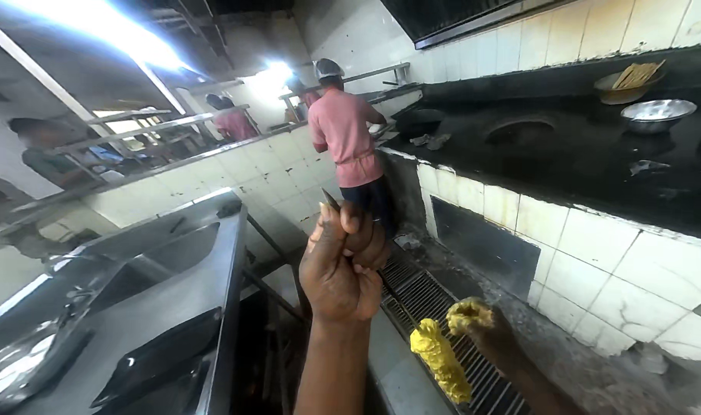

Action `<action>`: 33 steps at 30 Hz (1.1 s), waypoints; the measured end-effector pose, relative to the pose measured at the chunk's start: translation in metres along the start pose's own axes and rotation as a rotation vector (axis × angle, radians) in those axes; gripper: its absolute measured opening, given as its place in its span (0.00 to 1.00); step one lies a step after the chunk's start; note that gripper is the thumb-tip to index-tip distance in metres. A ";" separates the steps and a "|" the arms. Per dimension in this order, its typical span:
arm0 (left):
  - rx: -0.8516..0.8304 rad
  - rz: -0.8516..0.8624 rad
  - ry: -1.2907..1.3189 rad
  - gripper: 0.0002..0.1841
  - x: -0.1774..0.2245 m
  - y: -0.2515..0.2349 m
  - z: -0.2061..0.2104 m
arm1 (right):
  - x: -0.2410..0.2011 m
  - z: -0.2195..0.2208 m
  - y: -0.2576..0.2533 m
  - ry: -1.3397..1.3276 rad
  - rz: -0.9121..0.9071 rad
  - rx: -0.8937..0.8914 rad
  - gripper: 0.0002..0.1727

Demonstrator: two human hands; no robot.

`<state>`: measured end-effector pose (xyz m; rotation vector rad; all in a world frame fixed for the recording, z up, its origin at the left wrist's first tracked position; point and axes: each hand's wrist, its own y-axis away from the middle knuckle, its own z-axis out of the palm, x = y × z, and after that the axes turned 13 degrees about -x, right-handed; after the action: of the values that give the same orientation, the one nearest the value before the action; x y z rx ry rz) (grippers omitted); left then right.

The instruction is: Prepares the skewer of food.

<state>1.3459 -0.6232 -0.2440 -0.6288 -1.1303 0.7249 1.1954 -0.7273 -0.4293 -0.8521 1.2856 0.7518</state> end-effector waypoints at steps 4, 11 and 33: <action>0.026 0.006 0.017 0.19 -0.005 0.003 -0.006 | -0.018 -0.014 0.000 -0.556 0.256 0.151 0.28; 0.058 -0.042 -0.084 0.18 -0.027 0.012 -0.005 | -0.022 -0.019 0.009 -0.683 0.322 0.216 0.11; 0.101 -0.241 -0.122 0.24 -0.127 0.032 0.011 | 0.002 0.021 -0.066 -0.257 0.141 0.256 0.27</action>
<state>1.2973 -0.7022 -0.3375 -0.3585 -1.2487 0.6142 1.2628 -0.7423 -0.4217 -0.4461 1.1876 0.7610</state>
